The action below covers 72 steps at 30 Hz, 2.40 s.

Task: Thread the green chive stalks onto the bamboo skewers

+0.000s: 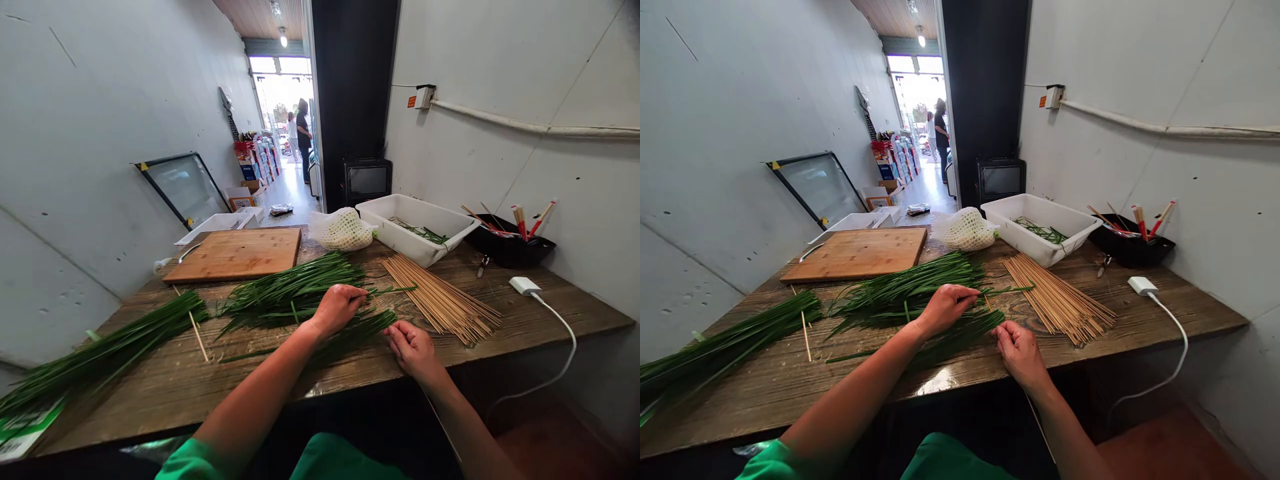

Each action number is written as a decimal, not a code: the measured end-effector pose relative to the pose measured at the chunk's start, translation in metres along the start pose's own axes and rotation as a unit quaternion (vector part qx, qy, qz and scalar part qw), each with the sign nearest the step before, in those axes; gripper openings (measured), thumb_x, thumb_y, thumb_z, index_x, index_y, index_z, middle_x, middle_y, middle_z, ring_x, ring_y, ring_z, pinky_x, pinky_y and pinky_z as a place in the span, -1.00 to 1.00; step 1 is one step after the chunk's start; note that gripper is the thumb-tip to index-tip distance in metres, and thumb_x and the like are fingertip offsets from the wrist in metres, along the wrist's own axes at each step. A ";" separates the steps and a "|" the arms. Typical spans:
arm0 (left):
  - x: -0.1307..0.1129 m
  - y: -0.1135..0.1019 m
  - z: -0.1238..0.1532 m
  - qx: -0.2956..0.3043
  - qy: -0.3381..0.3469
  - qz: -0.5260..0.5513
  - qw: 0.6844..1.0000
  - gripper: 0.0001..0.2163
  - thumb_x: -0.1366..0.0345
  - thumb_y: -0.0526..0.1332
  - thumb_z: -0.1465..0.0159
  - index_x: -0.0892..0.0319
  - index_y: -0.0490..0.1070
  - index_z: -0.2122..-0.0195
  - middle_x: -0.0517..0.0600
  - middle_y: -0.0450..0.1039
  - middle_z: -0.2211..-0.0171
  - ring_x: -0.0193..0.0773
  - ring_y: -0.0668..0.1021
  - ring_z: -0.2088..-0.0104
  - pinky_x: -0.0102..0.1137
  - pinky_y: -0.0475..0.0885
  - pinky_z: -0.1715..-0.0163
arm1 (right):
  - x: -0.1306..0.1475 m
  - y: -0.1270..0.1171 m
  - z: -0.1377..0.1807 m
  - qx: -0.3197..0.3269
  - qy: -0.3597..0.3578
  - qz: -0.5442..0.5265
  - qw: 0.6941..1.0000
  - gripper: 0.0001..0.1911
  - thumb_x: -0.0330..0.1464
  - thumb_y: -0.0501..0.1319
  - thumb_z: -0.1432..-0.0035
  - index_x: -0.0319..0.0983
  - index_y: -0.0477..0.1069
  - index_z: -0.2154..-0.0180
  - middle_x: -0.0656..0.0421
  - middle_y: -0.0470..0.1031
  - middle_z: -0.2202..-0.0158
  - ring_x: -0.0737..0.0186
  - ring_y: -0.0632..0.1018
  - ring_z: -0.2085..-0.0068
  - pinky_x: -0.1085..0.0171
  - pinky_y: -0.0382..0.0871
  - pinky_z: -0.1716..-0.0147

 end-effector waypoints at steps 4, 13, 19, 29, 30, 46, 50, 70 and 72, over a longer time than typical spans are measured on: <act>-0.002 0.000 0.001 0.005 0.002 -0.001 1.000 -0.80 0.39 0.17 -0.18 0.19 0.55 0.21 0.02 0.57 0.23 -0.26 0.58 0.21 -0.42 0.44 0.13 | 0.000 -0.002 0.000 -0.012 -0.008 0.005 1.000 -0.62 -0.08 0.05 -0.16 -0.26 0.34 0.43 0.36 0.11 0.74 0.47 0.10 0.72 0.42 -0.06 0.74; -0.007 0.002 0.003 0.019 0.018 0.001 1.000 -0.79 0.35 0.15 -0.21 0.19 0.55 0.20 0.03 0.57 0.22 -0.27 0.58 0.23 -0.43 0.42 0.14 | 0.001 -0.004 0.001 -0.024 -0.006 0.007 1.000 -0.60 -0.06 0.06 -0.14 -0.26 0.37 0.42 0.33 0.14 0.74 0.45 0.14 0.72 0.42 -0.05 0.74; -0.016 0.012 0.008 0.066 0.064 0.013 0.996 -0.78 0.37 0.12 -0.22 0.18 0.54 0.19 0.04 0.57 0.23 -0.28 0.58 0.23 -0.47 0.41 0.17 | 0.001 -0.005 0.000 -0.027 -0.008 0.005 1.000 -0.62 -0.07 0.06 -0.14 -0.26 0.35 0.43 0.34 0.13 0.74 0.45 0.13 0.71 0.41 -0.03 0.73; -0.002 -0.011 0.001 0.037 0.009 -0.070 0.997 -0.75 0.27 0.07 -0.28 0.15 0.54 0.22 0.03 0.56 0.24 -0.25 0.54 0.21 -0.40 0.35 0.13 | -0.005 -0.002 0.000 -0.015 0.007 -0.026 1.000 -0.61 -0.04 0.05 -0.15 -0.25 0.31 0.39 0.38 0.08 0.73 0.48 0.08 0.73 0.42 -0.09 0.75; 0.003 -0.014 0.000 0.020 -0.010 -0.116 0.993 -0.77 0.27 0.08 -0.27 0.15 0.54 0.26 0.04 0.55 0.27 -0.22 0.53 0.21 -0.35 0.34 0.12 | -0.006 -0.002 0.000 -0.012 0.009 -0.027 1.000 -0.61 -0.04 0.05 -0.15 -0.25 0.30 0.38 0.38 0.08 0.73 0.48 0.08 0.73 0.42 -0.09 0.76; 0.020 0.006 0.002 0.089 -0.027 -0.302 0.949 -0.92 0.36 0.19 -0.18 0.20 0.48 0.39 0.10 0.43 0.31 -0.09 0.42 0.15 -0.22 0.22 0.11 | -0.006 -0.002 0.000 -0.007 0.006 -0.018 1.000 -0.64 -0.09 0.03 -0.18 -0.26 0.31 0.38 0.38 0.09 0.72 0.50 0.07 0.73 0.43 -0.08 0.76; 0.020 0.006 0.004 0.092 -0.043 -0.312 0.945 -0.93 0.38 0.19 -0.18 0.20 0.46 0.36 0.10 0.43 0.28 -0.10 0.42 0.13 -0.23 0.22 0.10 | -0.004 -0.003 0.000 -0.016 0.003 -0.020 1.000 -0.63 -0.06 0.06 -0.15 -0.25 0.32 0.39 0.37 0.10 0.73 0.49 0.08 0.73 0.42 -0.06 0.76; 0.011 0.001 -0.002 0.001 -0.031 -0.099 0.995 -0.83 0.39 0.09 -0.22 0.22 0.46 0.25 0.02 0.53 0.34 -0.27 0.52 0.33 -0.42 0.36 0.28 | -0.004 -0.002 0.000 -0.018 0.005 -0.015 1.000 -0.62 -0.06 0.06 -0.14 -0.26 0.34 0.40 0.36 0.11 0.74 0.47 0.09 0.73 0.42 -0.05 0.75; 0.010 0.000 -0.003 -0.008 -0.027 -0.063 0.998 -0.82 0.39 0.11 -0.22 0.22 0.46 0.21 0.01 0.54 0.31 -0.28 0.52 0.30 -0.43 0.38 0.23 | -0.004 -0.003 -0.001 -0.024 0.003 -0.012 1.000 -0.62 -0.06 0.06 -0.13 -0.26 0.35 0.41 0.36 0.12 0.74 0.47 0.10 0.73 0.42 -0.05 0.75</act>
Point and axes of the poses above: each hand's wrist, its own z-axis away from the middle knuckle, its own y-axis out of the palm, x = y × z, the point moved 7 cm from there along -z, towards the middle knuckle
